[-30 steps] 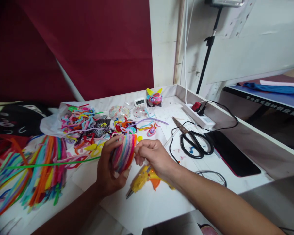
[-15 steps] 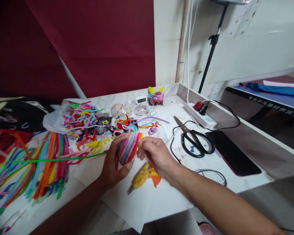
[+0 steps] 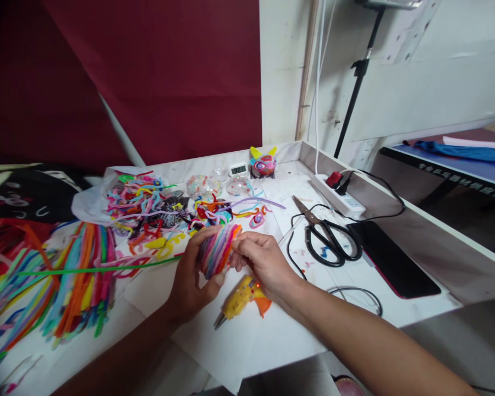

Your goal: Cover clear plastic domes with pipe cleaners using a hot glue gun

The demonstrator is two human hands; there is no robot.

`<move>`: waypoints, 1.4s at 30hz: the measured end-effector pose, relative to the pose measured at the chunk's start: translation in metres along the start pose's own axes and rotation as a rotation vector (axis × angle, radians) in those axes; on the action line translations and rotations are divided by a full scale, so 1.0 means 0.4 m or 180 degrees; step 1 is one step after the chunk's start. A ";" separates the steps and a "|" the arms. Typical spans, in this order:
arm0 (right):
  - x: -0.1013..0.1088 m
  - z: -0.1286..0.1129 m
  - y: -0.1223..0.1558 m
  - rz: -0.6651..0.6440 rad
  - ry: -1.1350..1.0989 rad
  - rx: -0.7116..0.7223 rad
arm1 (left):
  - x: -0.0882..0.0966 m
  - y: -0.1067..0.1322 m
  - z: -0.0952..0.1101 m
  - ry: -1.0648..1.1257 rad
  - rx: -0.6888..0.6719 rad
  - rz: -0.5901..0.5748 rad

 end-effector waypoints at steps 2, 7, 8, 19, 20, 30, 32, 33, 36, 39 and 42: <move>-0.001 0.001 0.001 0.0012 0.0008 -0.0005 | 0.000 0.001 0.003 -0.0032 0.0001 0.0016; -0.001 0.003 0.001 0.0007 0.0072 -0.0036 | 0.001 0.002 0.004 -0.0093 -0.0107 0.0060; -0.001 0.003 0.000 0.0001 0.0077 -0.0025 | 0.001 0.002 0.003 -0.0084 -0.0098 0.0056; -0.003 0.001 0.007 -0.0164 0.0290 0.0193 | 0.002 0.007 -0.012 0.0474 0.0164 -0.0083; -0.004 0.001 0.008 -0.0194 0.0298 0.0211 | 0.003 0.006 -0.009 0.0511 0.0214 -0.0076; -0.004 0.004 0.018 -0.0273 0.0584 0.0310 | 0.006 0.005 0.012 0.0847 0.1140 -0.0137; -0.005 0.004 0.020 -0.0283 0.0682 0.0282 | 0.005 0.004 0.012 0.0852 0.1195 -0.0082; -0.006 0.002 0.022 -0.0325 0.0743 0.0269 | 0.005 0.003 0.012 0.0855 0.1219 -0.0054; -0.008 -0.006 0.025 -0.0578 0.0888 0.0261 | 0.009 -0.001 0.011 0.0887 0.1317 -0.0013; -0.007 -0.016 0.025 -0.0830 0.0950 0.0297 | 0.014 -0.004 0.009 0.0962 0.1391 -0.0045; -0.003 -0.021 0.022 -0.0992 0.1001 0.0339 | 0.016 -0.005 0.002 0.1086 0.1392 -0.0136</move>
Point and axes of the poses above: each hand's wrist, its own y-axis away from the middle knuckle, its own x-axis out of the back of the hand, z = x × y, the point moved 1 cm from there along -y, towards the middle knuckle, and after that the axes turned 3 degrees about y, right-handed, at the moved point
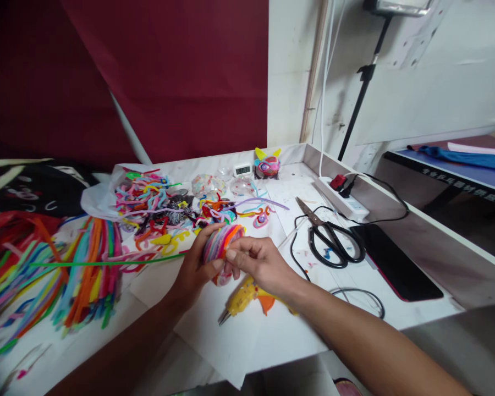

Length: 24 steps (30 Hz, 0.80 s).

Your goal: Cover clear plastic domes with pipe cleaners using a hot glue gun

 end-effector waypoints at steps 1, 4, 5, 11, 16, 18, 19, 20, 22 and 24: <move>0.001 -0.001 0.000 -0.0044 0.0019 0.0009 | 0.001 -0.001 -0.002 0.0029 -0.0005 -0.0032; 0.004 -0.004 0.000 -0.0128 0.0113 -0.0006 | 0.002 -0.003 -0.009 0.0098 0.0006 -0.0058; 0.004 -0.005 0.000 -0.0133 0.0164 -0.0001 | 0.002 -0.004 -0.010 0.0120 0.0023 -0.0063; 0.006 -0.009 -0.001 -0.0091 0.0311 -0.0015 | 0.002 -0.002 -0.006 0.0000 0.0008 0.0022; 0.001 -0.013 -0.001 0.0008 0.0315 -0.0122 | -0.001 0.000 -0.001 -0.0152 -0.0069 0.0060; -0.004 -0.013 -0.001 0.0042 0.0310 -0.0160 | -0.003 0.000 -0.003 -0.0046 -0.0030 0.0067; -0.006 -0.014 -0.002 0.0052 0.0303 -0.0177 | -0.004 0.000 -0.005 0.0040 0.0007 0.0071; -0.008 -0.014 -0.003 0.0053 0.0314 -0.0181 | -0.005 0.000 -0.008 0.0146 0.0060 0.0071; -0.008 -0.018 -0.005 0.0000 0.0442 -0.0168 | -0.005 0.000 -0.018 0.0420 0.0186 0.0044; 0.001 -0.031 -0.003 -0.0048 0.0741 -0.0119 | -0.004 0.000 -0.028 0.0714 0.0294 0.0017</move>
Point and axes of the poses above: each hand's wrist, its own y-axis away from the middle knuckle, its own x-axis out of the back of the hand, z = x × y, the point moved 1 cm from there along -y, towards the middle knuckle, and after that the axes turned 3 degrees about y, right-handed, at the moved point
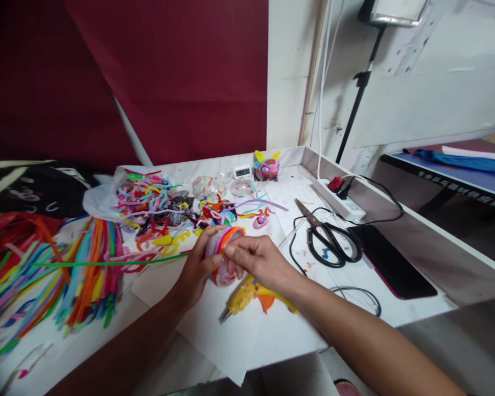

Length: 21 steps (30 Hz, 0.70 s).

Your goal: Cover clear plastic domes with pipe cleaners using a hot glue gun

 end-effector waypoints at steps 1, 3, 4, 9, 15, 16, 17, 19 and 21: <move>0.011 -0.009 0.005 0.0019 0.0241 0.0040 | 0.002 -0.001 -0.003 0.0116 0.0045 0.0014; 0.041 -0.029 0.025 0.0092 0.0899 0.0139 | 0.003 -0.004 -0.003 0.0270 0.0132 0.0096; 0.057 -0.040 0.040 0.0111 0.1345 0.0206 | 0.003 -0.005 -0.001 0.0324 0.0176 0.0151; 0.104 -0.042 0.127 -0.0273 0.3300 0.0105 | -0.004 -0.016 0.017 0.0879 0.0365 0.0404; 0.085 0.037 0.159 -0.0827 0.4138 -0.0561 | -0.008 -0.020 0.017 0.1620 0.0700 0.0489; 0.082 0.045 0.157 -0.0851 0.4133 -0.0607 | -0.008 -0.021 0.016 0.1692 0.0709 0.0525; 0.080 0.050 0.154 -0.0854 0.4102 -0.0631 | -0.007 -0.022 0.014 0.1747 0.0709 0.0566; 0.077 0.053 0.151 -0.0841 0.4013 -0.0656 | -0.006 -0.024 0.012 0.1813 0.0697 0.0649; 0.077 0.050 0.152 -0.0835 0.3920 -0.0644 | -0.004 -0.026 0.012 0.1837 0.0681 0.0709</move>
Point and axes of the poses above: each hand's wrist, its own y-axis away from the middle knuckle, its own x-axis out of the back of the hand, z = x × y, the point moved 1 cm from there along -y, towards the middle knuckle, and after that the axes turned 3 degrees about y, right-handed, at the moved point
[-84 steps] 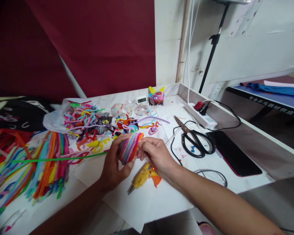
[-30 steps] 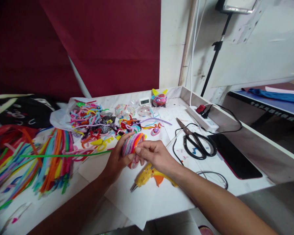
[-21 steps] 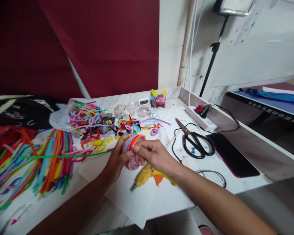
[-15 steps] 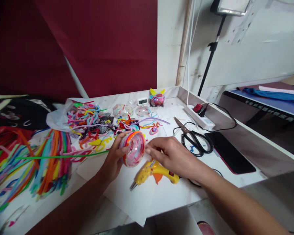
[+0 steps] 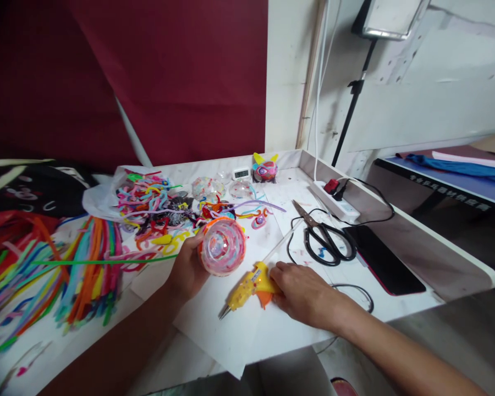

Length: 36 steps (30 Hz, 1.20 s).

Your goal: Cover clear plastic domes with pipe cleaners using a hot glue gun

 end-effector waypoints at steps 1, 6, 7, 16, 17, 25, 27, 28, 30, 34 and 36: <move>0.002 0.001 0.003 0.0018 -0.0046 0.0002 | 0.000 -0.001 0.001 0.0006 -0.0015 0.0012; 0.016 0.023 0.033 0.0002 -0.0580 -0.0110 | 0.001 -0.005 0.009 0.0089 0.0020 -0.0009; 0.020 0.031 0.041 -0.0002 -0.0732 -0.0126 | 0.001 -0.006 0.010 0.0119 0.0020 -0.0014; 0.081 0.066 0.079 0.0798 -0.2028 -0.0089 | 0.007 -0.008 0.011 0.0137 0.0107 -0.0022; 0.085 0.061 0.075 0.0860 -0.2219 -0.0133 | 0.007 -0.009 0.011 0.0118 0.0117 -0.0034; 0.112 0.006 0.033 0.1867 -0.3267 -0.0142 | 0.003 -0.007 0.009 0.0078 0.0173 -0.0274; 0.115 -0.002 0.025 0.2075 -0.3369 -0.0173 | 0.001 -0.003 0.007 0.0055 0.0193 -0.0275; 0.116 -0.006 0.022 0.2154 -0.3381 -0.0198 | 0.001 -0.002 0.007 0.0047 0.0191 -0.0287; 0.117 -0.012 0.016 0.2269 -0.3303 -0.0233 | 0.000 0.002 0.006 0.0048 0.0164 -0.0343; 0.114 -0.017 0.011 0.2479 -0.3071 -0.0214 | -0.001 0.007 0.007 -0.0015 0.0037 -0.0454; 0.107 -0.015 0.011 0.2564 -0.3013 -0.0189 | 0.000 0.009 0.005 -0.0119 0.0006 -0.0505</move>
Point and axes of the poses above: each hand's wrist, its own y-axis away from the middle knuckle, its own x-axis out of the back of the hand, z = x × y, the point moved 1 cm from there along -y, towards the middle knuckle, and after that the axes turned 3 degrees about y, right-handed, at the moved point
